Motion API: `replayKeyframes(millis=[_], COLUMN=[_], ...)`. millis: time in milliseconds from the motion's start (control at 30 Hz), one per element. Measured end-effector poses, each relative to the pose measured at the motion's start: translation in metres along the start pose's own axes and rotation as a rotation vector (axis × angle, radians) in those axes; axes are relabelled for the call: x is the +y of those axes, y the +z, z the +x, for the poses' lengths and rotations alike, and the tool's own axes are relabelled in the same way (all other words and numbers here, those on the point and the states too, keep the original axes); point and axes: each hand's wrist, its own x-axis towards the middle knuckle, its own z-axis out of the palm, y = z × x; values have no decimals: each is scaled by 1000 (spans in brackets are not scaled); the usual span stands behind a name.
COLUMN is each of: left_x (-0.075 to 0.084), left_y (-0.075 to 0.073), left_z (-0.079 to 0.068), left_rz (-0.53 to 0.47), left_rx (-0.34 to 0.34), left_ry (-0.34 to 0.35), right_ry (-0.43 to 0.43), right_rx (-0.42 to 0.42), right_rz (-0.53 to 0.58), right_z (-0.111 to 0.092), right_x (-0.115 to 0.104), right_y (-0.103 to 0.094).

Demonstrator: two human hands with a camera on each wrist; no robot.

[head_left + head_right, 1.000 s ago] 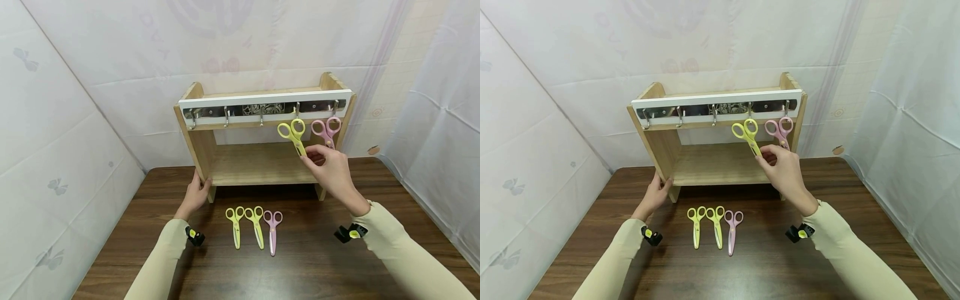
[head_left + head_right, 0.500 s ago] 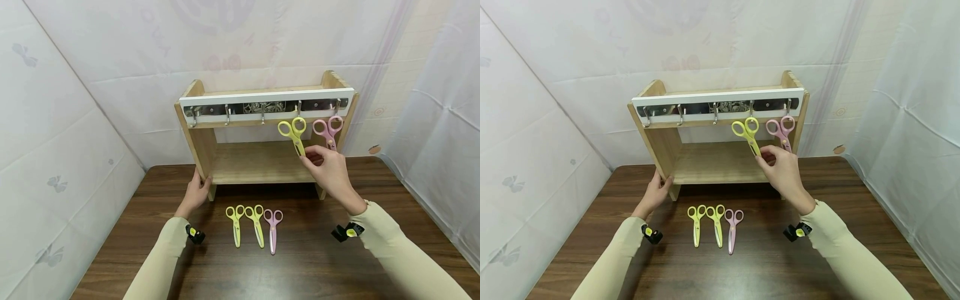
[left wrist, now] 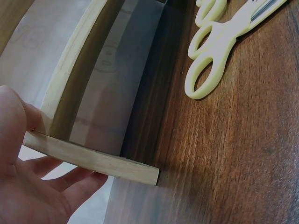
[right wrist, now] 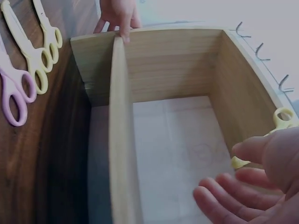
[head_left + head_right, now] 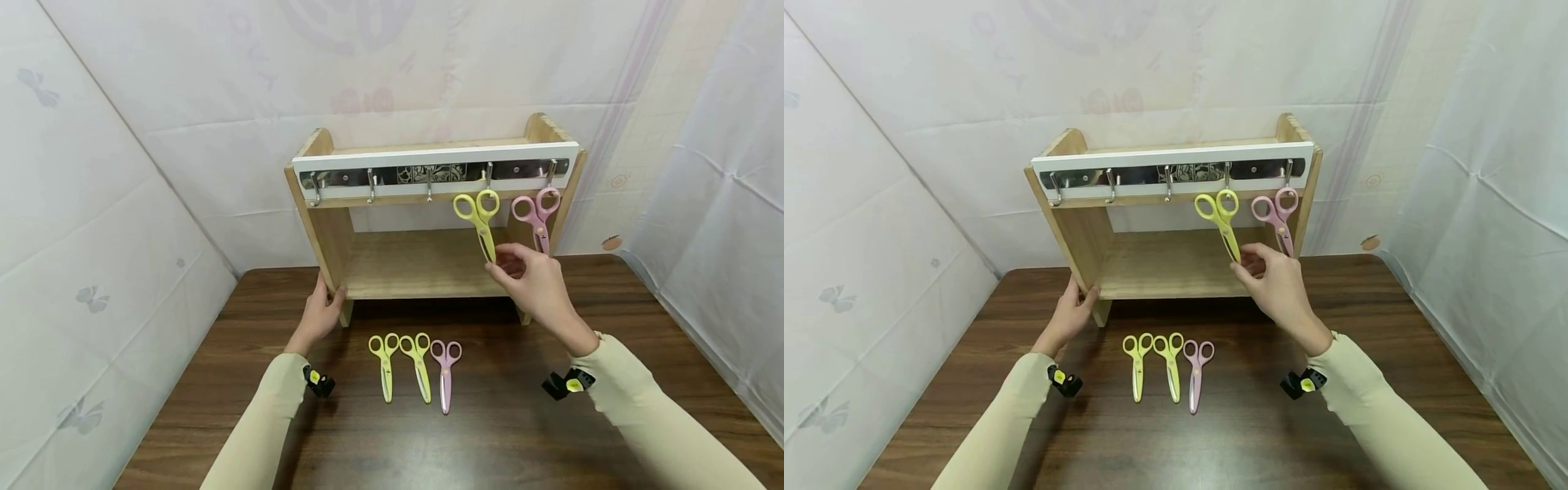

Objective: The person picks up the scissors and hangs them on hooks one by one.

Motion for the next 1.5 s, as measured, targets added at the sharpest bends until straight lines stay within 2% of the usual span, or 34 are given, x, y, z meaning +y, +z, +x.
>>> replayKeyframes(millis=[333, 600, 900, 1233, 1500], left_x=[0, 0, 0, -1, -1], left_y=[0, -2, -4, -3, -1], left_z=[1, 2, -1, 0, 2], left_rz=[-8, -6, -15, -8, -18], left_rx=[3, 9, 2, -3, -10], left_ry=[8, 7, -6, -3, 5], right_ry=[129, 78, 76, 52, 33], right_rx=[-227, -368, -554, -630, -622], right_rz=[-30, -36, -98, -139, -192], right_z=[-31, -61, -89, -103, -112], right_x=[20, 22, 3, -12, -11], right_y=[16, 43, 74, 96, 102])
